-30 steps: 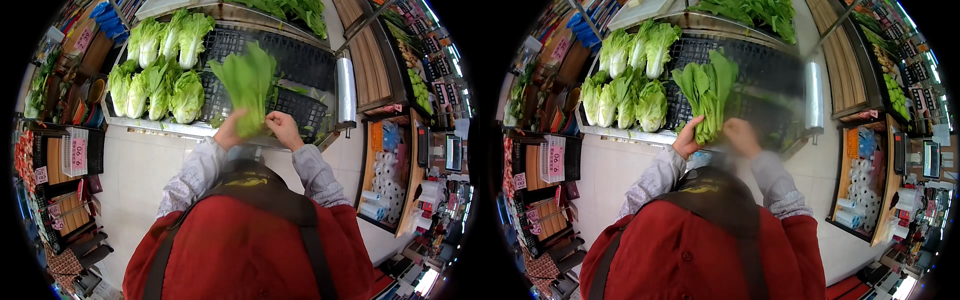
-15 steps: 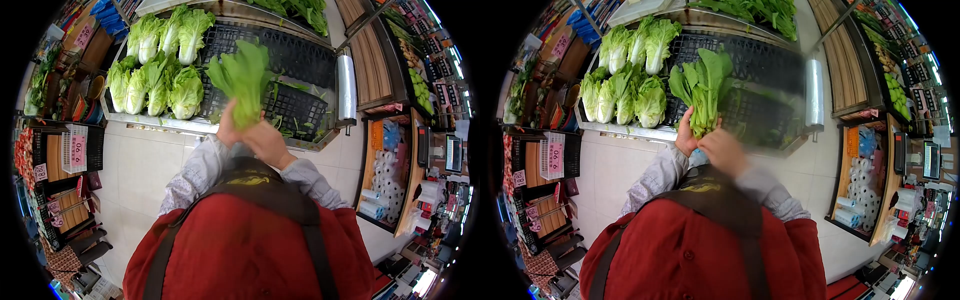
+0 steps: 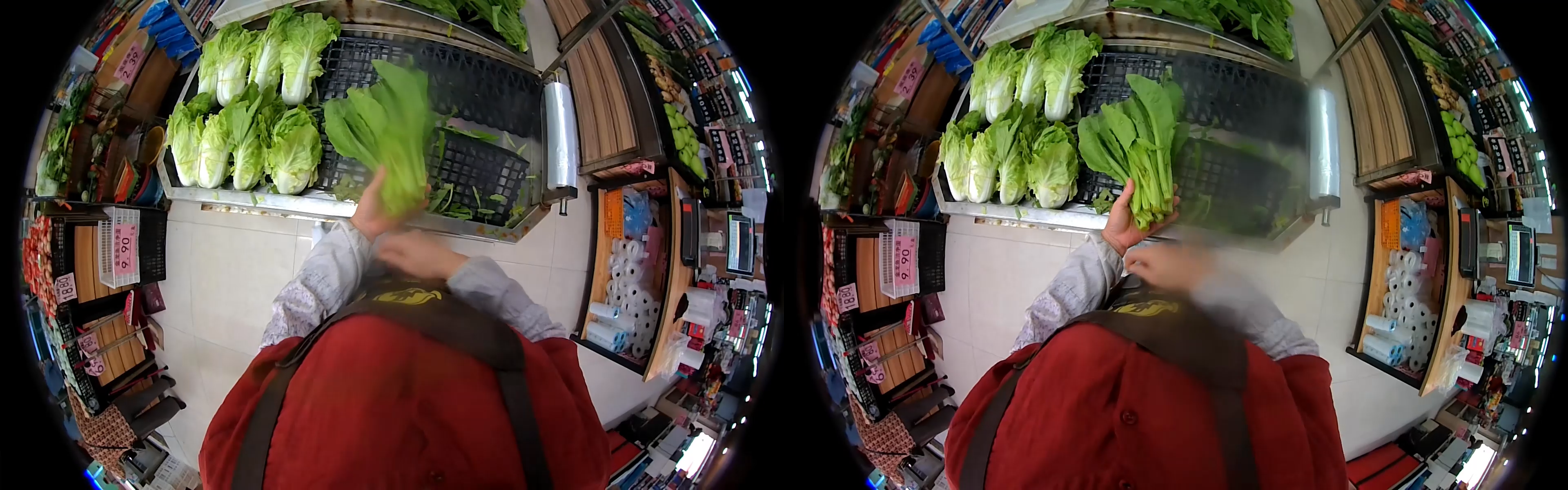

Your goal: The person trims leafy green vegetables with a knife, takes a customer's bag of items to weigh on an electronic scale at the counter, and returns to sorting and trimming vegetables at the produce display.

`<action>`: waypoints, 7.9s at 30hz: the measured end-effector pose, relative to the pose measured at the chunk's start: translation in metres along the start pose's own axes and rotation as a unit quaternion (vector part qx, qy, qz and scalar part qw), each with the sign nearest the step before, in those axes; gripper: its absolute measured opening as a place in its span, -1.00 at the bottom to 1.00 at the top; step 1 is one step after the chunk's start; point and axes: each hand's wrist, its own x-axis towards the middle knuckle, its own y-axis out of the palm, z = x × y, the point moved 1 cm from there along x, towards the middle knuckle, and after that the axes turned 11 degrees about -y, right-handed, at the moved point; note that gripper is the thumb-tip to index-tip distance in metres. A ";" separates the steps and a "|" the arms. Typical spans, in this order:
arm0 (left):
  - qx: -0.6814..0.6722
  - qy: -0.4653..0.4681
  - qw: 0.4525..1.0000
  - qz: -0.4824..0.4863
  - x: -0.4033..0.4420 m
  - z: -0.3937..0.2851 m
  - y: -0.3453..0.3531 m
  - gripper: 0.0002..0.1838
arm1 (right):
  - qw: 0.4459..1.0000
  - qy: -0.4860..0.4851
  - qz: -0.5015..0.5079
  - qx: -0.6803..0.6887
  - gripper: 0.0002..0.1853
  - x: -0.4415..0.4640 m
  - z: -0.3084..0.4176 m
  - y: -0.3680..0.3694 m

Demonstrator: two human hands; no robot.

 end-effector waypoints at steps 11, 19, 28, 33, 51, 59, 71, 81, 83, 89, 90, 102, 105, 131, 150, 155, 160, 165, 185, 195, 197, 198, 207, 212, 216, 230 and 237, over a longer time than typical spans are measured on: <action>0.042 -0.018 0.999 -0.016 0.006 0.000 -0.026 -0.44 | 0.951 0.227 -0.147 0.146 -0.75 -0.068 -0.087 -0.027; 0.066 -0.030 0.994 -0.087 0.007 0.011 -0.038 -0.48 | 0.902 0.212 -0.323 0.190 -0.64 -0.014 -0.108 -0.056; 0.345 0.193 0.860 -0.323 0.007 0.013 -0.035 -0.42 | 0.883 0.252 -0.342 0.199 -0.64 -0.029 -0.159 -0.038; 0.384 0.206 0.825 -0.360 0.003 0.002 -0.029 -0.41 | 0.894 0.214 -0.392 0.008 -0.65 -0.004 -0.178 -0.032; 0.196 0.025 0.948 -0.251 0.022 -0.017 -0.059 -0.46 | 0.892 0.141 -0.429 0.041 -0.72 0.020 -0.133 -0.049; 0.360 0.067 0.911 -0.189 0.028 -0.005 -0.005 -0.59 | 0.896 0.139 -0.411 0.092 -0.69 -0.013 -0.088 -0.048; 0.356 0.019 0.907 -0.225 0.046 0.003 -0.044 -0.47 | 0.909 0.138 -0.391 0.050 -0.75 -0.070 -0.115 -0.064; 0.380 0.066 0.869 -0.309 0.024 0.001 -0.038 -0.51 | 0.940 0.265 -0.208 -0.048 -0.73 -0.088 -0.193 -0.055; 0.436 0.027 0.819 -0.371 0.015 -0.002 -0.018 -0.51 | 0.941 0.241 -0.220 -0.089 -0.72 -0.089 -0.182 -0.057; 0.422 0.012 0.822 -0.383 -0.002 -0.009 -0.030 -0.49 | 0.923 0.265 -0.280 0.022 -0.74 -0.124 -0.158 -0.078; 0.394 0.013 0.835 -0.384 -0.005 -0.007 -0.029 -0.48 | 0.934 0.219 -0.282 0.020 -0.77 -0.132 -0.154 -0.079; 0.640 0.173 0.707 -0.245 -0.014 0.070 0.064 -0.79 | 0.897 0.086 -0.089 0.425 -0.78 -0.108 -0.063 -0.074; 0.582 0.056 0.785 -0.205 0.000 0.093 0.072 -0.92 | 0.916 0.046 -0.123 0.379 -0.82 -0.105 -0.051 -0.091; 0.025 -0.005 0.992 0.125 -0.017 0.186 0.112 -0.21 | 0.802 0.073 -0.214 0.553 -0.86 -0.185 -0.035 0.047; 0.052 -0.157 0.975 0.150 0.177 0.338 0.171 -0.27 | 0.819 0.129 -0.365 0.423 -0.75 -0.446 -0.124 -0.048; 0.360 -0.171 0.908 -0.128 0.246 0.379 0.153 -0.63 | 0.820 0.185 -0.425 0.335 -0.78 -0.552 -0.148 -0.136; 0.326 -0.150 0.909 -0.212 0.297 0.389 0.132 -0.66 | 0.807 0.174 -0.448 0.343 -0.74 -0.591 -0.196 -0.235; 0.301 -0.119 0.901 -0.289 0.383 0.371 0.141 -0.61 | 0.848 0.154 -0.406 0.303 -0.82 -0.585 -0.270 -0.343; 0.322 -0.014 0.860 -0.395 0.790 0.257 0.243 -0.76 | 0.726 0.008 -0.615 0.308 -0.74 -0.715 -0.551 -1.001; 0.138 0.047 0.826 -0.544 0.899 0.307 0.242 -0.81 | 0.371 -0.083 -0.732 0.566 -0.18 -0.758 -0.769 -1.283; 0.135 0.054 0.821 -0.552 0.917 0.312 0.251 -0.81 | 0.319 -0.088 -0.728 0.600 -0.28 -0.755 -0.782 -1.300; 0.126 0.057 0.819 -0.558 0.923 0.314 0.255 -0.81 | 0.313 -0.101 -0.726 0.604 -0.33 -0.753 -0.790 -1.304; 0.064 0.113 0.798 -0.588 0.909 0.349 0.242 -0.87 | 0.486 -0.221 -0.702 0.472 -0.84 -0.724 -0.748 -1.296; 0.007 0.216 0.760 -0.613 0.871 0.410 0.230 -0.84 | 0.671 -0.157 -0.624 0.368 -0.92 -0.635 -0.619 -1.202; -0.079 0.257 0.726 -0.633 0.815 0.460 0.237 -0.83 | 0.842 0.004 -0.429 0.328 -0.80 -0.557 -0.578 -1.047; -0.282 0.497 0.564 -0.596 0.474 0.645 0.182 -0.84 | 0.965 -0.072 0.144 0.205 -0.91 -0.425 -0.342 -0.517; -0.374 0.551 0.486 -0.566 0.402 0.690 0.156 -0.86 | 0.947 -0.154 0.244 0.139 -0.86 -0.340 -0.220 -0.390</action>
